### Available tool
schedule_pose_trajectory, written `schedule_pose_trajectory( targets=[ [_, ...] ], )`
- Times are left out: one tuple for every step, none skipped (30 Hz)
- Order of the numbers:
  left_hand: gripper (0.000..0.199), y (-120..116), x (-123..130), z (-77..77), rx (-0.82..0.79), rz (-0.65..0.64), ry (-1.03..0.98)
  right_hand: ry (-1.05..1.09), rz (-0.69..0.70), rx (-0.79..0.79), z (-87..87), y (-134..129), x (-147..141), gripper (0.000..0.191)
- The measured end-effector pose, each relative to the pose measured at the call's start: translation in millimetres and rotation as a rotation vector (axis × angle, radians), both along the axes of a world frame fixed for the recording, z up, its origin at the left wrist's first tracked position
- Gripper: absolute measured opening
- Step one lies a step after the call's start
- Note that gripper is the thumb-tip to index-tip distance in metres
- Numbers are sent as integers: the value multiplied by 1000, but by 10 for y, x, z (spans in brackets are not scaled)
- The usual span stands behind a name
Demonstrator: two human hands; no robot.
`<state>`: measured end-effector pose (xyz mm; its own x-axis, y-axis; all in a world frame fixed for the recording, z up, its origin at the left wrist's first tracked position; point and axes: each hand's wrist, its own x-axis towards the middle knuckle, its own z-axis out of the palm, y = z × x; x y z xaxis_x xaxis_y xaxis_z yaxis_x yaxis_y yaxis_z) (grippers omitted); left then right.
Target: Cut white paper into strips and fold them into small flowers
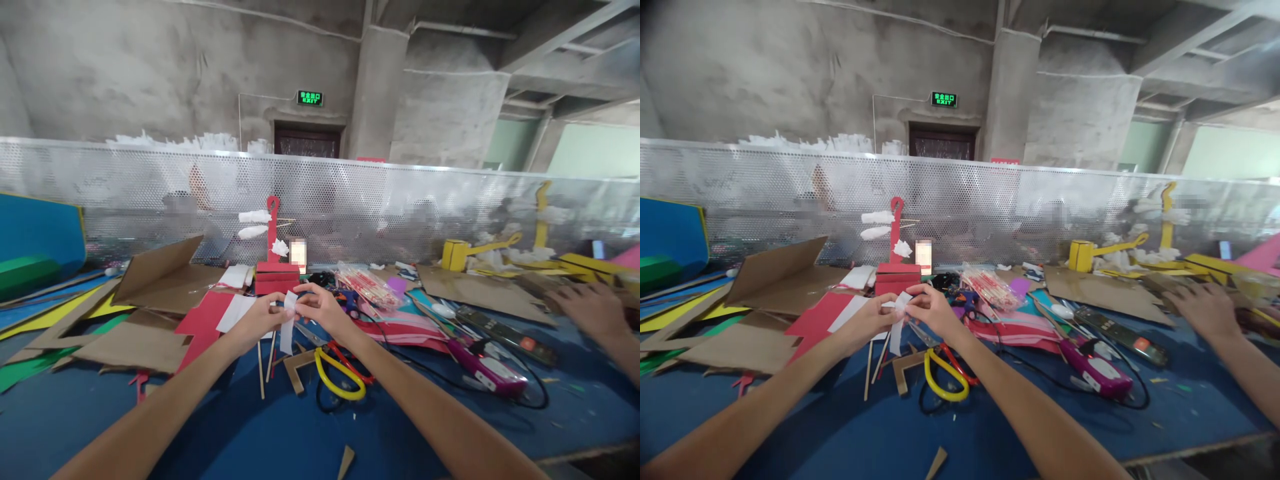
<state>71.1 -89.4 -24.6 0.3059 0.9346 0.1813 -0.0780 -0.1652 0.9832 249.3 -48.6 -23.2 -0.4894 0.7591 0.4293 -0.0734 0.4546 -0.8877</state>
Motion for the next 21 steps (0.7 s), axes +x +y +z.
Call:
schedule_pose_trajectory(
  targets=[
    [36, -4, 1, 2, -3, 2, -1, -2, 6, 0, -2, -1, -3, 33],
    [35, -8, 1, 5, -3, 2, 2, -3, 13, 2, -6, 0, -5, 33],
    [34, -12, 1, 7, -4, 2, 8, -2, 17, 5, -12, 4, -8, 33],
    [33, -16, 1, 9, -7, -2, 13, -1, 20, 8, -19, 10, -11, 33],
    [33, -20, 0, 11, -10, -10, 15, 0, 23, 10, -27, 18, -13, 33],
    [32, -23, 1, 13, -15, -19, 14, 2, 24, 12, -36, 28, -15, 32],
    [32, -26, 1, 15, -21, -26, 13, 2, 23, 15, -44, 39, -15, 32],
    [32, -27, 1, 16, -27, -30, 10, 1, 18, 21, -51, 50, -14, 32],
    [32, -26, 1, 17, -32, -35, 7, -5, 11, 28, -57, 63, -11, 32],
    [33, -24, 0, 18, -36, -40, 4, -14, 2, 37, -62, 74, -6, 32],
    [33, -20, -2, 18, -37, -44, 3, -26, -9, 47, -63, 83, 1, 32],
    [33, -14, -5, 17, -37, -48, 7, -42, -21, 59, -62, 88, 10, 33],
    [33, -8, -9, 15, -36, -52, 12, -64, -33, 77, -58, 88, 23, 34],
    [33, -3, -15, 12, -35, -57, 19, -94, -51, 109, -50, 81, 38, 36],
    [32, 2, -20, 9, -35, -61, 27, -130, -78, 167, -38, 68, 56, 40],
    [32, 6, -26, 5, -35, -64, 36, -176, -110, 252, -23, 50, 75, 43],
    [32, 8, -32, 1, -34, -68, 45, -230, -145, 364, -6, 28, 94, 46],
    [32, 9, -37, -3, -33, -74, 56, -286, -174, 492, 13, 5, 111, 48],
    [33, 8, -41, -6, -29, -81, 69, -340, -189, 617, 33, -16, 126, 48],
    [34, 6, -45, -7, -25, -89, 88, -386, -188, 723, 51, -32, 136, 46],
    [35, 2, -49, -6, -22, -95, 111, -421, -171, 805, 66, -41, 142, 43]
  ],
)
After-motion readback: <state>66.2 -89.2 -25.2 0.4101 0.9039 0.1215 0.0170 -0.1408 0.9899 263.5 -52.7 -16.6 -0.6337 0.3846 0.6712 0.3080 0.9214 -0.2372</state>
